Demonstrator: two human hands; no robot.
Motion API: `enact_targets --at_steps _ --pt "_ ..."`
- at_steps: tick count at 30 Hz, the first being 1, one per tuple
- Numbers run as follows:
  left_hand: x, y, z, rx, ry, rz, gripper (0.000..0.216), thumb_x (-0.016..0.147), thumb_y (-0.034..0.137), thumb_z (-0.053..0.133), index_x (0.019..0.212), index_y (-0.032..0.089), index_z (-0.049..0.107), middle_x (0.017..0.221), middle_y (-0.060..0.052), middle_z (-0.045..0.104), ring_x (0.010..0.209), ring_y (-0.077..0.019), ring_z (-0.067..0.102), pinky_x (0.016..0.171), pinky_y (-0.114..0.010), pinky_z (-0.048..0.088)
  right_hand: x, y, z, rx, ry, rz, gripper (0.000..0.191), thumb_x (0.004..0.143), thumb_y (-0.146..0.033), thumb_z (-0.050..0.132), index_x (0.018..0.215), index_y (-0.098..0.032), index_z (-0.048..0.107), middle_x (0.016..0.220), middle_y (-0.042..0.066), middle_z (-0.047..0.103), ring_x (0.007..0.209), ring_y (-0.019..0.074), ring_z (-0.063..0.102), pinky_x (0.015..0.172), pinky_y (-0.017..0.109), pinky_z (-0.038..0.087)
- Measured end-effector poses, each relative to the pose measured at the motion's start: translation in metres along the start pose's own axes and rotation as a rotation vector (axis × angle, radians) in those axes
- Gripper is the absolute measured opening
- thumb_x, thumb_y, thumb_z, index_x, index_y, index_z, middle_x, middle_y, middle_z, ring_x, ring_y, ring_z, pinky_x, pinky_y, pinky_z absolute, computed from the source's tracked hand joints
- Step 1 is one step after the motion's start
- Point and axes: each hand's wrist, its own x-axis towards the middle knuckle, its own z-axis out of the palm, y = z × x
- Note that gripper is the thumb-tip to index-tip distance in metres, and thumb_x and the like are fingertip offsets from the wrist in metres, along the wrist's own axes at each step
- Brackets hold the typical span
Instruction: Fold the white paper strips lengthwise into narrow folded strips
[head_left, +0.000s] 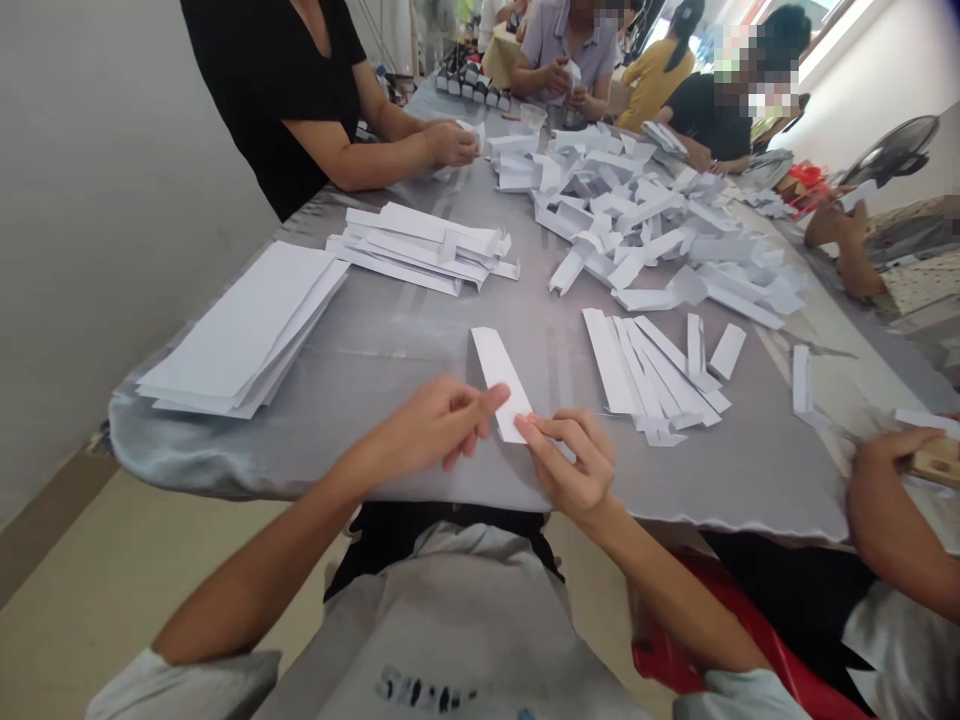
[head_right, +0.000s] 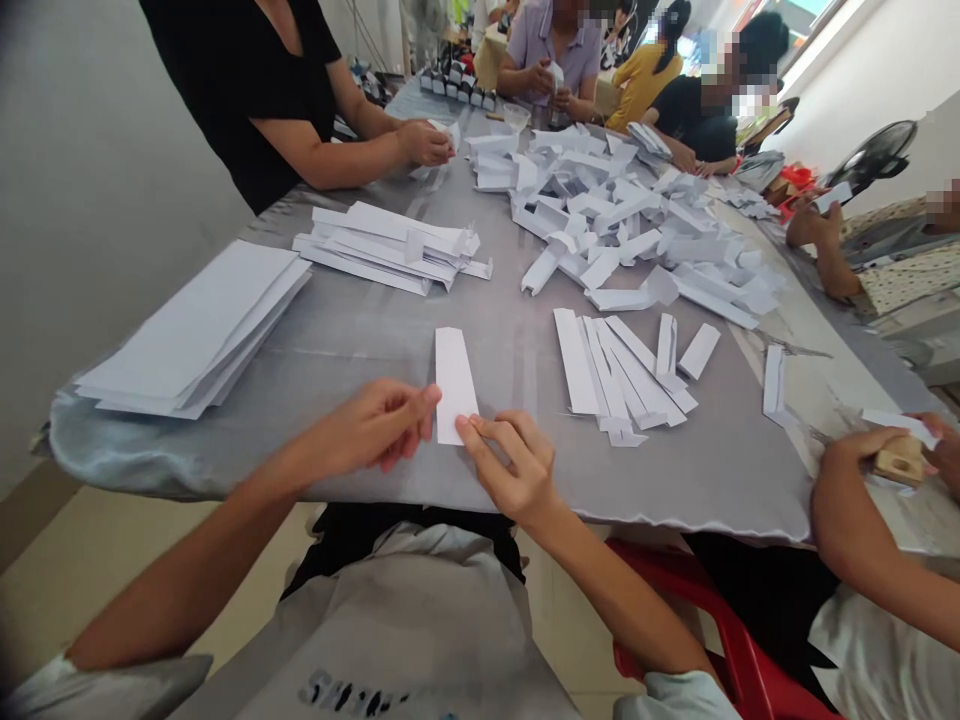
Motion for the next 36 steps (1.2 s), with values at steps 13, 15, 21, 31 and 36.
enact_targets --at_steps 13,15,21,31,36 --pt "-0.017 -0.063 0.029 -0.503 0.112 -0.065 0.051 0.090 0.068 0.070 0.071 0.024 0.054 0.055 0.004 0.054 0.041 -0.0109 0.047 0.037 -0.025 0.042 -0.018 -0.003 0.026 0.155 -0.183 -0.091 0.052 0.102 -0.001 0.062 0.152 -0.015 0.061 0.093 0.009 0.071 0.090 0.0215 0.066 0.073 0.034 0.060" --pt "-0.018 -0.066 0.029 -0.501 0.097 -0.068 0.053 0.090 0.070 0.070 0.073 0.024 0.053 0.054 0.005 0.052 0.040 -0.0099 0.045 0.036 -0.024 0.041 -0.019 -0.004 0.028 0.158 -0.204 -0.119 0.052 0.101 -0.003 0.066 0.152 -0.014 0.061 0.093 0.009 0.071 0.089 0.0222 0.067 0.075 0.036 0.061" --pt "-0.018 -0.069 0.037 -0.445 0.088 -0.054 0.057 0.092 0.074 0.066 0.079 0.021 0.051 0.054 0.007 0.050 0.040 -0.0080 0.042 0.036 -0.020 0.037 -0.023 -0.005 0.032 0.186 -0.198 -0.082 0.045 0.100 -0.003 0.068 0.144 -0.012 0.065 0.102 0.014 0.074 0.098 0.0273 0.067 0.079 0.041 0.063" --pt "-0.014 -0.069 0.040 -0.353 0.184 0.016 0.053 0.101 0.068 0.059 0.079 0.020 0.054 0.055 0.007 0.045 0.045 -0.0092 0.036 0.043 -0.023 0.029 -0.015 -0.004 0.035 0.116 -0.205 -0.044 0.032 0.100 -0.001 0.065 0.130 -0.012 0.067 0.093 0.011 0.072 0.087 0.0250 0.064 0.073 0.038 0.058" --pt "-0.017 -0.057 0.033 -0.140 0.168 0.137 0.050 0.103 0.056 0.062 0.072 0.018 0.053 0.063 0.004 0.050 0.059 -0.0108 0.041 0.057 -0.026 0.032 -0.017 -0.013 0.040 0.116 -0.257 0.036 0.025 0.107 -0.009 0.057 0.130 -0.014 0.065 0.094 0.011 0.072 0.084 0.0242 0.065 0.071 0.037 0.056"
